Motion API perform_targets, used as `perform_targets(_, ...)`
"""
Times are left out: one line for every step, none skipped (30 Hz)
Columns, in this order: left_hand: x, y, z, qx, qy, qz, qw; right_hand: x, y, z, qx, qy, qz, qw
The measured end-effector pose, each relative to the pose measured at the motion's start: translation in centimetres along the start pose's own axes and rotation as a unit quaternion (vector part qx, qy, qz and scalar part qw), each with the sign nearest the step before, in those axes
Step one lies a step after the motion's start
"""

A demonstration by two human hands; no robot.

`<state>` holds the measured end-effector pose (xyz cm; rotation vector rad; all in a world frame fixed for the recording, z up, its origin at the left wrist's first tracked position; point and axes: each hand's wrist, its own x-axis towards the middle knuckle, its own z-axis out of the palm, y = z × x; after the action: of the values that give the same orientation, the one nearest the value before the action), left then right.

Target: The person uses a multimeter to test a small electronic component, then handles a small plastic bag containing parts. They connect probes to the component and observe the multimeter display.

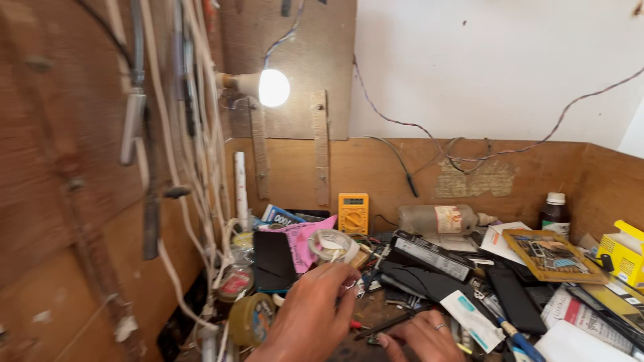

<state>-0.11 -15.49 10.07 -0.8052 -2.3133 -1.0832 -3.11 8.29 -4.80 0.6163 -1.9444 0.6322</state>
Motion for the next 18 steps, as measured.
perform_targets(1.1,-0.3,1.5,0.004,-0.003,0.021,1.000,-0.5,0.8,0.3,0.006,0.014,0.003,1.000)
perform_targets(2.2,-0.5,3.0,0.008,-0.006,0.041,0.999,-0.8,1.9,0.8,-0.031,0.033,-0.100,0.994)
perform_targets(3.5,-0.9,4.2,0.013,-0.008,0.064,0.998,-0.6,3.4,1.7,-0.068,0.055,-0.203,0.975)
perform_targets(4.7,-1.4,5.3,0.016,-0.021,0.086,0.996,-0.6,4.6,2.5,-0.106,0.075,-0.304,0.944)
perform_targets(5.7,-1.8,6.3,0.018,-0.035,0.107,0.993,-1.1,5.6,2.8,-0.089,0.051,-0.293,0.951)
perform_targets(6.4,-2.1,7.4,0.018,-0.050,0.126,0.991,-1.9,6.3,3.2,-0.063,0.016,-0.229,0.971)
perform_targets(7.2,-2.4,8.4,0.024,-0.072,0.136,0.988,-2.8,6.7,3.4,-0.039,-0.013,-0.165,0.985)
perform_targets(8.2,-2.7,9.3,0.031,-0.094,0.147,0.984,-3.7,6.9,3.6,-0.022,-0.031,-0.121,0.992)
perform_targets(9.2,-3.0,10.1,0.039,-0.116,0.160,0.980,-4.2,7.2,3.9,-0.017,-0.040,-0.102,0.994)
perform_targets(10.2,-3.2,10.8,0.056,-0.157,0.141,0.976,-4.6,7.3,4.1,-0.012,-0.045,-0.093,0.995)
perform_targets(11.0,-3.4,11.6,0.070,-0.199,0.122,0.970,-5.0,7.3,4.3,-0.009,-0.049,-0.085,0.995)
perform_targets(11.5,-3.5,12.4,0.084,-0.240,0.102,0.962,-5.1,7.3,4.4,-0.007,-0.052,-0.080,0.995)
perform_targets(12.2,-3.5,13.2,0.095,-0.252,0.127,0.955,-5.1,7.3,4.4,-0.004,-0.054,-0.073,0.996)
perform_targets(13.0,-3.6,13.9,0.105,-0.264,0.152,0.947,-5.1,7.3,4.4,-0.002,-0.058,-0.069,0.996)
perform_targets(13.4,-3.6,14.5,0.114,-0.276,0.175,0.938,-5.0,7.3,4.3,0.000,-0.060,-0.064,0.996)
perform_targets(13.7,-3.8,15.0,0.129,-0.295,0.163,0.932,-4.9,7.2,4.2,0.003,-0.061,-0.058,0.996)
perform_targets(14.1,-4.0,15.4,0.144,-0.315,0.151,0.926,-4.8,7.2,4.2,0.005,-0.065,-0.057,0.996)
perform_targets(14.4,-4.1,15.8,0.159,-0.335,0.139,0.918,-4.8,7.1,4.0,0.004,-0.066,-0.051,0.996)
